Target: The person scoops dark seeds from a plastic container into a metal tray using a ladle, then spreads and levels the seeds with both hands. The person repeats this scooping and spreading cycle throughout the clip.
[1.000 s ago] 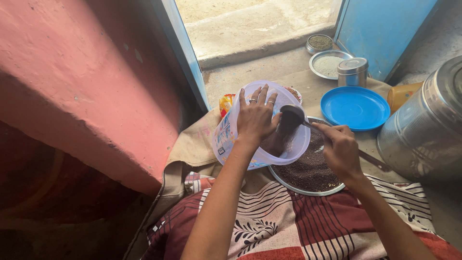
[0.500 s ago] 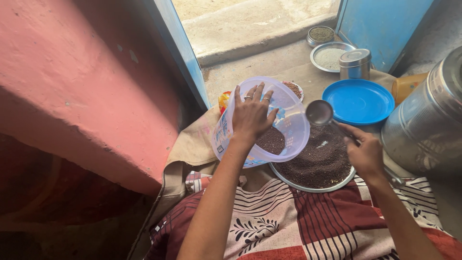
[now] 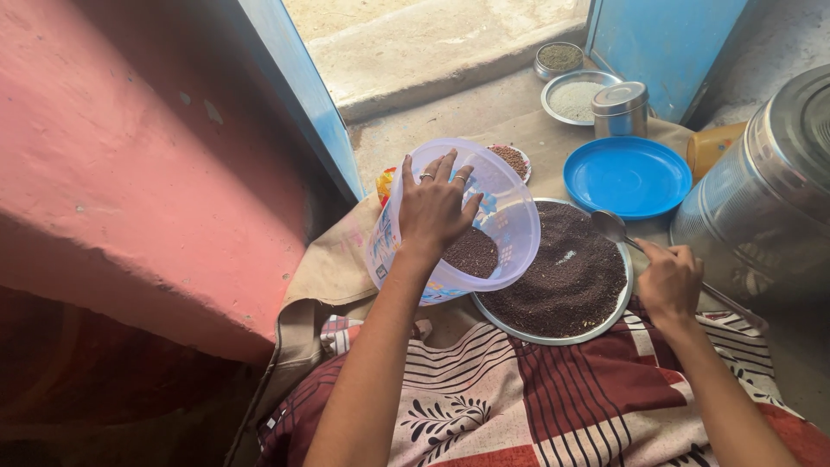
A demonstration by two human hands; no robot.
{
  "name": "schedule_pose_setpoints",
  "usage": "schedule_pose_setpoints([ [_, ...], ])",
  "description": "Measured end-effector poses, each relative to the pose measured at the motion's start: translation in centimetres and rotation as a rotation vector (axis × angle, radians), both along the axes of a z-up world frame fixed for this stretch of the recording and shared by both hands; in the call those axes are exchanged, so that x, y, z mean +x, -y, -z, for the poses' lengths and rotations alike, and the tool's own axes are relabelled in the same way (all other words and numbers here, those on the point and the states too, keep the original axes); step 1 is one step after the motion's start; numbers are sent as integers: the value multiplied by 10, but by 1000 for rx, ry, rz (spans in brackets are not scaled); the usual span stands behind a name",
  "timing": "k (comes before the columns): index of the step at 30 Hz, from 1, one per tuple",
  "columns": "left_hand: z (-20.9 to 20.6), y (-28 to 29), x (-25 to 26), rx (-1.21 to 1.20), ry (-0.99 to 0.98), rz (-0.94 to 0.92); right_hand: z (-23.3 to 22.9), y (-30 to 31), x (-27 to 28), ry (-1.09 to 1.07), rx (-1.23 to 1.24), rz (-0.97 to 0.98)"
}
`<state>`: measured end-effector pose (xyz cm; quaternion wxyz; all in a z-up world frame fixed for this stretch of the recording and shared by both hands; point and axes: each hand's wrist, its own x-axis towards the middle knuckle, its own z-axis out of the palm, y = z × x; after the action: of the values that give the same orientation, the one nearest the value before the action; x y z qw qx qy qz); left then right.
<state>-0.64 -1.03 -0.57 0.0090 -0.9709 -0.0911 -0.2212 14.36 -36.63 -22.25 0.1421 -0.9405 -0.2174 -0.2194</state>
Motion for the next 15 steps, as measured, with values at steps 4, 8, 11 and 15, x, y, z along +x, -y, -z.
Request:
schedule_pose_setpoints([
  [4, 0, -3, 2, 2, -8, 2, -5, -19, 13, 89, -56, -64],
  [8, -1, -6, 6, -12, 2, 11, -13, -40, 23, 151, -63, -104],
  [11, -1, -6, 9, -21, -1, 9, -11, -50, 28, 159, -70, -113],
  [15, -5, -8, 8, -10, -75, -14, 1, -59, 36, 119, -112, -123],
])
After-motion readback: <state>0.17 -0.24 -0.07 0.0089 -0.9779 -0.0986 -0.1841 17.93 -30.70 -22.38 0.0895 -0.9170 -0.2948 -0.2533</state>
